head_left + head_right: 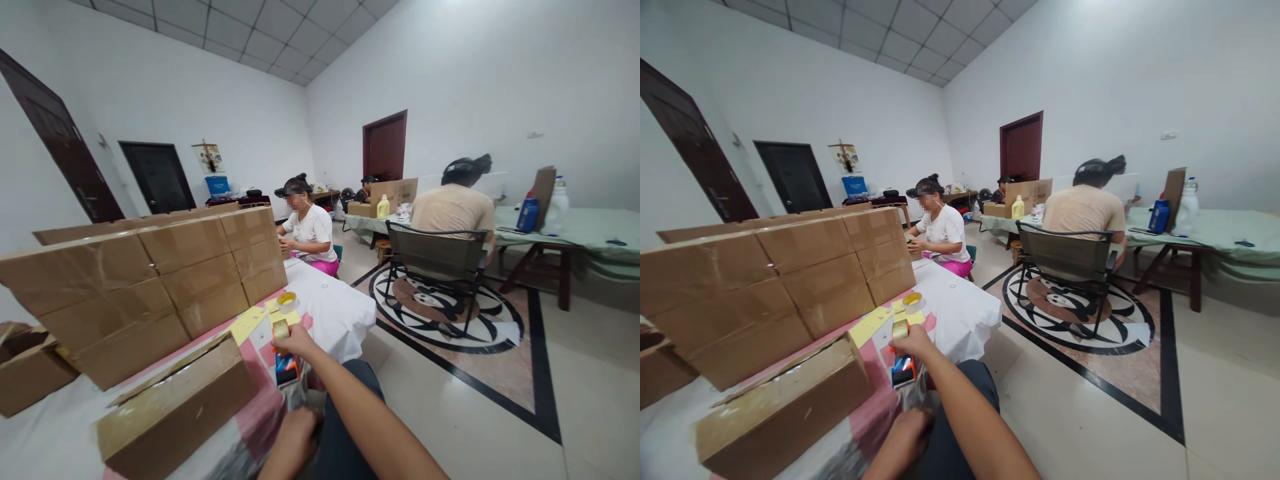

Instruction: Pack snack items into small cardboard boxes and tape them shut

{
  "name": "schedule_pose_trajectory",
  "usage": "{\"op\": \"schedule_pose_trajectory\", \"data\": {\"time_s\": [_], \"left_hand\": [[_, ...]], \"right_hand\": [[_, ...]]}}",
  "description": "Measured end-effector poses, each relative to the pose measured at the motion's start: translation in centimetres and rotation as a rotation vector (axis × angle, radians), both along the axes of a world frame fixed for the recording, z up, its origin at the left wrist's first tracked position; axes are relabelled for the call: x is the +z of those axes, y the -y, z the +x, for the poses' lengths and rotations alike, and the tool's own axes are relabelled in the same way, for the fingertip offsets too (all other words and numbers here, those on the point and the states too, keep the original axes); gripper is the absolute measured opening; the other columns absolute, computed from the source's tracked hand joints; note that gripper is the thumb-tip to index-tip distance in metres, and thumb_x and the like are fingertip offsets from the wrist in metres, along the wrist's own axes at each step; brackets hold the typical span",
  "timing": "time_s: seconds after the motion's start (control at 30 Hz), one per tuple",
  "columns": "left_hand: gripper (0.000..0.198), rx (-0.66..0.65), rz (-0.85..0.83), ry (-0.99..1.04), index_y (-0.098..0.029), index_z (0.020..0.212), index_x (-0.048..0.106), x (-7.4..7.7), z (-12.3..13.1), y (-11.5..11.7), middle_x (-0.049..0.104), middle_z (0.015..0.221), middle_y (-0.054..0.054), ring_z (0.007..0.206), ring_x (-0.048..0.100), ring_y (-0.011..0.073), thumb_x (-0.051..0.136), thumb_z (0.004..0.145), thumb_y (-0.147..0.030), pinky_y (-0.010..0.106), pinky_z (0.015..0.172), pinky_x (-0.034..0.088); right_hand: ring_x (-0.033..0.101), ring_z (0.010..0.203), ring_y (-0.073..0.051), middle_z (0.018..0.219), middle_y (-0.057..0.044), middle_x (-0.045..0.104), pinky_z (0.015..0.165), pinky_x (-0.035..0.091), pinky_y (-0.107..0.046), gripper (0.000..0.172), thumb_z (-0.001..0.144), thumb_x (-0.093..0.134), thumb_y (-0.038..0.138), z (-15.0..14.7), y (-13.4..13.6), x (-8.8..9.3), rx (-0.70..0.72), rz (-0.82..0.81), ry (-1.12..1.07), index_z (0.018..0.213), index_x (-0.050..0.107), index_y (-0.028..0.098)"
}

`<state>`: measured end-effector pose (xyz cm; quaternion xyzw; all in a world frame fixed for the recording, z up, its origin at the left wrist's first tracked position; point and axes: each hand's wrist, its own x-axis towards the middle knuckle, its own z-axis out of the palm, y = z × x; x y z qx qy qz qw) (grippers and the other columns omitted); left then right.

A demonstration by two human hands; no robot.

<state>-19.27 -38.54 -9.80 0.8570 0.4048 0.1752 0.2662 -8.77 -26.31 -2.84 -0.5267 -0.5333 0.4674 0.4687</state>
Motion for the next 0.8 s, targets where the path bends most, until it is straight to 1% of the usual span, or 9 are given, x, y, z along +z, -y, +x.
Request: {"op": "schedule_pose_trajectory", "data": {"time_s": [0.13,0.2,0.27,0.33,0.4,0.5,0.6,0.67,0.8], "left_hand": [[0.028,-0.014,0.017,0.148,-0.025,0.078,0.068,4.0,-1.1,-0.2,0.074,0.083,0.005,0.081,0.067,0.0239,0.049,0.092,-0.04,0.031,0.072,0.044],[0.035,0.069,0.051,0.26,-0.024,0.076,0.063,5.6,-1.8,-0.3,0.07,0.076,0.003,0.073,0.064,0.0219,0.045,0.094,-0.048,0.029,0.068,0.043],[0.038,0.187,0.091,0.329,-0.024,0.074,0.06,6.4,-2.5,-0.6,0.067,0.07,0.002,0.067,0.062,0.0216,0.044,0.094,-0.053,0.029,0.064,0.042],[0.038,0.326,0.111,0.389,-0.024,0.08,0.061,6.2,-3.0,-1.2,0.067,0.072,0.003,0.068,0.063,0.0227,0.044,0.093,-0.055,0.03,0.065,0.044],[0.039,0.446,0.098,0.456,-0.024,0.094,0.064,5.4,-3.4,-1.9,0.068,0.077,0.003,0.071,0.065,0.024,0.046,0.091,-0.057,0.032,0.069,0.047],[0.052,0.495,0.074,0.566,-0.02,0.109,0.067,3.8,-3.1,-2.9,0.069,0.087,0.007,0.081,0.066,0.0266,0.054,0.084,-0.064,0.039,0.078,0.052],[0.057,0.52,0.069,0.712,-0.018,0.095,0.074,2.7,-2.4,-3.5,0.069,0.097,0.011,0.095,0.066,0.03,0.06,0.077,-0.07,0.044,0.089,0.052],[0.061,0.566,0.069,0.785,-0.017,0.086,0.075,2.6,-1.9,-3.6,0.067,0.091,0.011,0.091,0.065,0.0292,0.059,0.075,-0.075,0.043,0.087,0.053],[0.066,0.598,0.089,0.864,-0.016,0.078,0.076,3.1,-1.6,-3.2,0.06,0.078,0.006,0.078,0.061,0.0236,0.058,0.074,-0.079,0.036,0.077,0.053]], "right_hand": [[0.059,0.056,-0.011,0.062,0.002,0.064,0.054,0.046,-0.02,0.008,0.067,0.071,0.017,0.3,0.7,0.0,0.047,0.049,-0.065,0.071,0.064,0.013],[0.057,0.053,-0.01,0.059,0.003,0.062,0.052,0.044,-0.02,0.008,0.067,0.071,0.016,0.5,0.9,0.3,0.057,0.074,-0.09,0.07,0.063,0.014],[0.055,0.052,-0.01,0.058,0.003,0.061,0.052,0.043,-0.019,0.011,0.067,0.071,0.017,0.6,1.1,0.6,0.052,0.095,-0.117,0.071,0.062,0.014],[0.055,0.053,-0.009,0.06,0.003,0.062,0.053,0.044,-0.02,0.015,0.066,0.073,0.021,0.6,1.4,1.0,0.042,0.113,-0.149,0.074,0.062,0.014],[0.058,0.055,-0.01,0.065,0.001,0.066,0.054,0.044,-0.021,0.021,0.067,0.074,0.027,0.5,1.8,1.5,0.042,0.124,-0.178,0.079,0.061,0.014],[0.063,0.061,-0.013,0.075,-0.003,0.071,0.055,0.046,-0.022,0.033,0.068,0.075,0.035,-0.1,2.9,2.1,0.079,0.155,-0.235,0.088,0.059,0.015],[0.066,0.064,-0.015,0.077,-0.002,0.07,0.059,0.049,-0.024,0.043,0.065,0.079,0.04,-0.9,3.9,2.4,0.114,0.196,-0.303,0.093,0.056,0.017],[0.066,0.064,-0.017,0.073,0.0,0.066,0.061,0.051,-0.027,0.044,0.067,0.076,0.047,-1.4,4.2,2.4,0.094,0.189,-0.331,0.092,0.054,0.018],[0.064,0.074,-0.019,0.072,-0.001,0.059,0.068,0.053,-0.03,0.037,0.086,0.053,0.056,-1.7,4.1,2.2,-0.106,0.139,-0.266,0.082,0.053,0.02]]}}
